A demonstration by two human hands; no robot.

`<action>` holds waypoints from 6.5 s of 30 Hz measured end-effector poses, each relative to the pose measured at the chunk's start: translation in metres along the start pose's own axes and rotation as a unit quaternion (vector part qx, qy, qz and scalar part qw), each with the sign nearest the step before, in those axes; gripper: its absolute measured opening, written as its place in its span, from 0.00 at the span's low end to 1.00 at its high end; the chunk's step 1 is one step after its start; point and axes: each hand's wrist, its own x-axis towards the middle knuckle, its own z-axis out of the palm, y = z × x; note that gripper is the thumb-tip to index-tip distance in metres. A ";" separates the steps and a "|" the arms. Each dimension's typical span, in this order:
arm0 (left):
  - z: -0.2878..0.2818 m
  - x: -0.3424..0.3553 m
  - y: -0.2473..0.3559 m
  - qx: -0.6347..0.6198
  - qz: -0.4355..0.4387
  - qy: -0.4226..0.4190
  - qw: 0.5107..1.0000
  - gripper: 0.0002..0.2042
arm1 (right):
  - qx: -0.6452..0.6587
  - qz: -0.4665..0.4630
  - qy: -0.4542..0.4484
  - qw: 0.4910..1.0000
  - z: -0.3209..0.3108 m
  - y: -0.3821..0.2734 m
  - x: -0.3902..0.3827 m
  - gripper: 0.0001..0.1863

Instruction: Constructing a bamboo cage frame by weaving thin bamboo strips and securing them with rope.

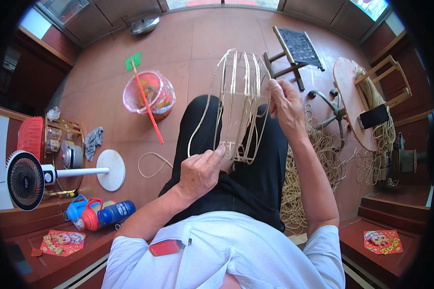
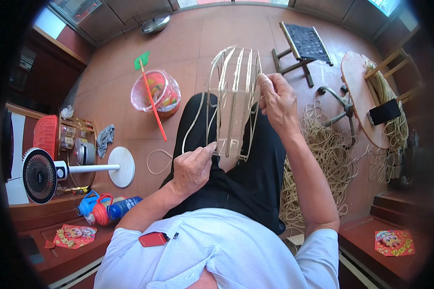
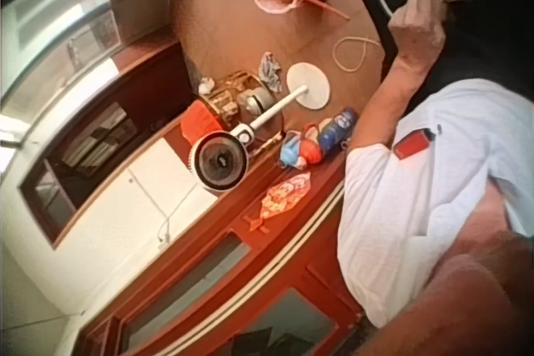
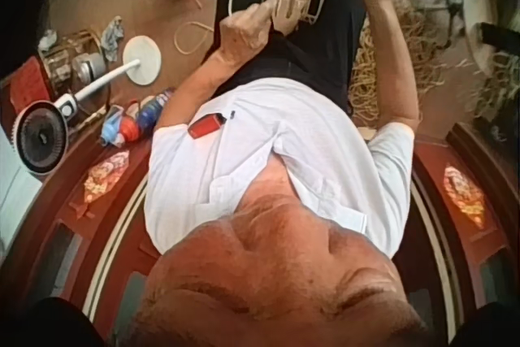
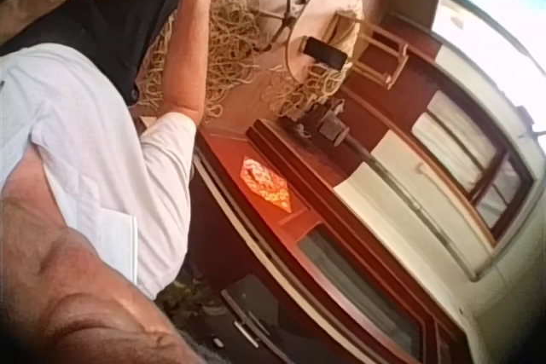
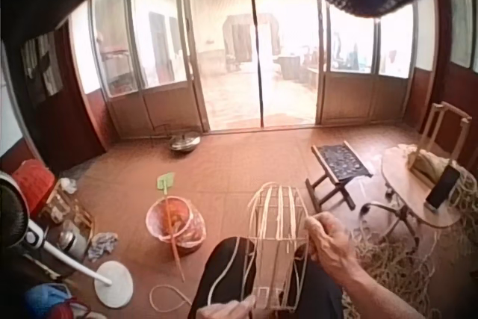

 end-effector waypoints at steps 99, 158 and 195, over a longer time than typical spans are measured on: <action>-0.047 0.030 -0.006 -0.005 -0.013 -0.144 0.990 0.17 | 0.121 0.134 -0.006 0.984 0.017 0.025 -0.155 0.12; -0.053 0.085 -0.053 0.037 0.033 -0.134 0.990 0.06 | 0.473 0.249 -0.221 0.815 0.080 0.075 -0.130 0.15; -0.037 -0.008 0.020 -0.294 -0.246 -0.153 0.911 0.12 | 0.146 0.232 -0.274 0.922 0.048 0.021 -0.216 0.11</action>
